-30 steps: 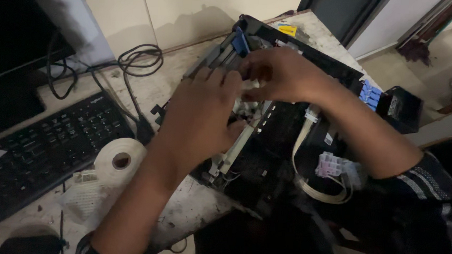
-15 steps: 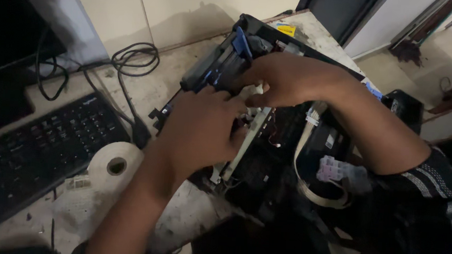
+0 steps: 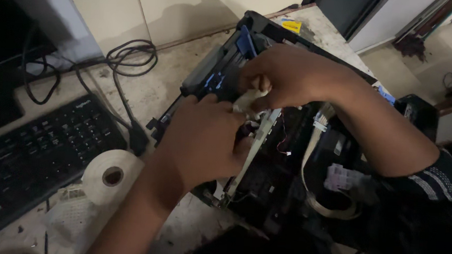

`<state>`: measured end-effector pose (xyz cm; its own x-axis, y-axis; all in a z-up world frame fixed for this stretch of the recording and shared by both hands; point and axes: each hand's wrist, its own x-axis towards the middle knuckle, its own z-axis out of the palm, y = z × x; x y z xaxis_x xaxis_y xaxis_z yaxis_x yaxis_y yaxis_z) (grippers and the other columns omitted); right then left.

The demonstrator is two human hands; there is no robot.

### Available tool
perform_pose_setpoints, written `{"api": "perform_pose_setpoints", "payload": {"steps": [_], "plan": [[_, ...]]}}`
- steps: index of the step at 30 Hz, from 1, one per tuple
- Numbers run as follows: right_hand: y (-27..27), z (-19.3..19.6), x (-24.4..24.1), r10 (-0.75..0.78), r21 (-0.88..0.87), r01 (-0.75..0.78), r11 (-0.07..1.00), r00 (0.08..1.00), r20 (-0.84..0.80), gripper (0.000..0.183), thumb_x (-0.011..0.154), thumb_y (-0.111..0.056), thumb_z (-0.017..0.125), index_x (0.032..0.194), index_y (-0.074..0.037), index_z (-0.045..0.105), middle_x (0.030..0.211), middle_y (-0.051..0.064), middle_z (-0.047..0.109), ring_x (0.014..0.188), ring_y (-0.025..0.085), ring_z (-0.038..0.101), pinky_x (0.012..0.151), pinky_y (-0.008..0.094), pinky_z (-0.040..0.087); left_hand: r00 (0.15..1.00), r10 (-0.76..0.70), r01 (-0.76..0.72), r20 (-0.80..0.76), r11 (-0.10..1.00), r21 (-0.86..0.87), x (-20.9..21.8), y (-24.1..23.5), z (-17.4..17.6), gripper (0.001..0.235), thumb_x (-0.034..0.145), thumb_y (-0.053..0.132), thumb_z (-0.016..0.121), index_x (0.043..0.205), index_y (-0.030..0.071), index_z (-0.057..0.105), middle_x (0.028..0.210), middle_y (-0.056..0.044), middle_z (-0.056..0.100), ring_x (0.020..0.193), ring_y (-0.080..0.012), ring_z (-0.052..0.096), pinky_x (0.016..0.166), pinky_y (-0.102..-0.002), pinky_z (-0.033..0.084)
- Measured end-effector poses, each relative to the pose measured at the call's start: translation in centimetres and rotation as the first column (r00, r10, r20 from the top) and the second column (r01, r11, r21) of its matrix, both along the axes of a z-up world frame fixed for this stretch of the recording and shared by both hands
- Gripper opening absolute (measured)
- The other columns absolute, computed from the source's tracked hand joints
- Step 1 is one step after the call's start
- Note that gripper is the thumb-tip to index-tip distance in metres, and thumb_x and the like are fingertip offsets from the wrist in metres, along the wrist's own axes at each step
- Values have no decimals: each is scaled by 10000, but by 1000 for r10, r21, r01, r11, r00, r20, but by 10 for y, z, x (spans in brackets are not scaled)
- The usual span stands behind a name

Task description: The person works on a disassembled printer, using a cotton swab to clean internal components and then inserting a white plastic part into the mechanism. The person handles wires and internal parts throughout the process.

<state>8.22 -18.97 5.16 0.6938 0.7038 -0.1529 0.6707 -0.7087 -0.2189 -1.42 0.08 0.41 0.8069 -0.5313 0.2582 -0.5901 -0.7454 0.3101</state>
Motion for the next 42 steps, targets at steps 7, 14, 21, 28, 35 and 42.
{"api": "perform_pose_setpoints", "payload": {"steps": [7,14,21,28,35,42], "plan": [[4,-1,-6,-36,-21,37,999,996,87,433,638,-344,932,988,-130,795,929,96,762,898,264,735,763,424,578,1000,-26,26,-2,999,-40,1,1,-3,256,775,312,711,919,104,753,852,-87,732,893,-345,672,785,-534,457],[5,-7,-13,-75,19,73,997,989,129,419,622,-277,919,975,-110,768,926,94,753,881,261,745,757,409,586,1000,-29,29,-3,999,-39,0,2,-4,265,781,326,703,936,118,760,849,-99,736,889,-346,670,776,-525,453],[7,-10,-15,-98,-15,101,995,987,126,409,584,-282,943,881,-96,733,860,80,730,827,262,729,707,414,577,1000,-19,20,21,999,-43,-1,1,-6,230,788,328,699,883,132,770,808,-71,728,878,-304,666,774,-502,455],[12,-12,-16,-105,-68,125,990,965,240,417,577,-335,939,884,-134,741,841,61,741,815,286,725,701,433,562,1000,-9,9,28,1000,2,1,2,-13,227,774,340,703,871,148,775,815,-60,725,874,-292,671,793,-490,460],[7,-14,-11,-86,13,85,996,971,221,465,580,-355,966,893,-92,746,825,88,739,792,286,733,687,433,577,1000,-12,12,-5,1000,8,0,2,-11,292,840,347,685,1039,148,763,755,-63,716,833,-283,682,804,-496,456],[8,-12,-15,-106,-30,115,993,971,213,430,594,-336,965,861,-79,747,810,84,736,770,288,725,685,439,572,999,5,-4,-36,1000,30,0,1,-6,242,812,345,694,907,137,773,705,-79,718,759,-299,699,806,-490,464]]}}
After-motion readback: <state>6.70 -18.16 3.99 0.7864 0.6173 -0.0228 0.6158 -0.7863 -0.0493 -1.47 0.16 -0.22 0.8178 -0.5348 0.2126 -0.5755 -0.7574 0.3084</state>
